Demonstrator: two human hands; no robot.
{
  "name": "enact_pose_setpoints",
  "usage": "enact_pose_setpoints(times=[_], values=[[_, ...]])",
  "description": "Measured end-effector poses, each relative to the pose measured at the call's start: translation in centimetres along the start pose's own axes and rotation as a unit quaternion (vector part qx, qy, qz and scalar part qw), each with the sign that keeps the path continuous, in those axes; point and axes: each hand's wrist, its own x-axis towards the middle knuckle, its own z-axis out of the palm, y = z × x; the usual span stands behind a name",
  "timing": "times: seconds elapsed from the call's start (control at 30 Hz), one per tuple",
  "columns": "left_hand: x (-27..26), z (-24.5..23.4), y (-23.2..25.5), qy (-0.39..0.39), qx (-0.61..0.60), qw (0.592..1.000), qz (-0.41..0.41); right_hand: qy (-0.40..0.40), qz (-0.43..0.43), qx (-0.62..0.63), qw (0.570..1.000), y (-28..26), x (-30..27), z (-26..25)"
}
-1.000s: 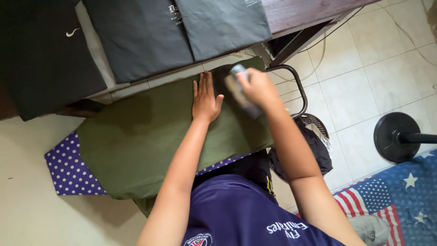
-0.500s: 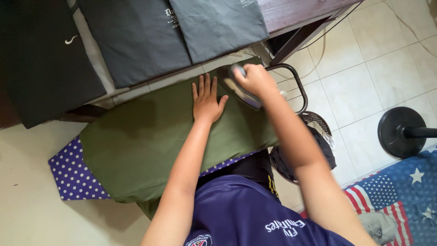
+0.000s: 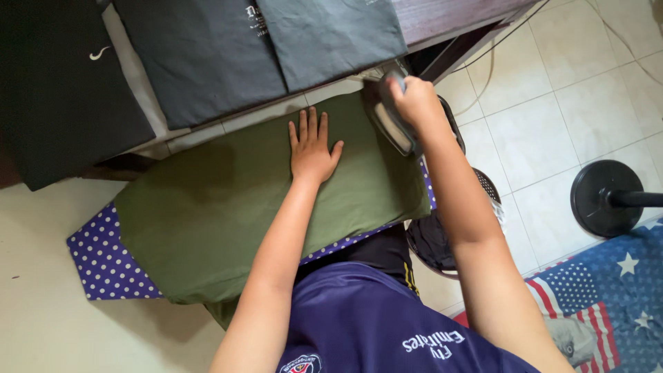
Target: The person irons a green garment on a polka-dotted ironing board. They repeatedly smooth the fabric with their hands, move the iron across different sections, and adjust the garment's position to cover the entire surface.
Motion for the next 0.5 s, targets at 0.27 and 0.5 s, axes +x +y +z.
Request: enact_pose_setpoints(times=[0.27, 0.5], values=[[-0.9, 4.0, -0.9, 0.094, 0.021, 0.995, -0.017, 0.003, -0.033, -0.022, 0.999, -5.4, -5.7, -0.2], [-1.3, 4.4, -2.1, 0.140, -0.075, 0.987, -0.030, -0.065, -0.054, 0.056, 0.995, -7.7, -9.8, 3.0]])
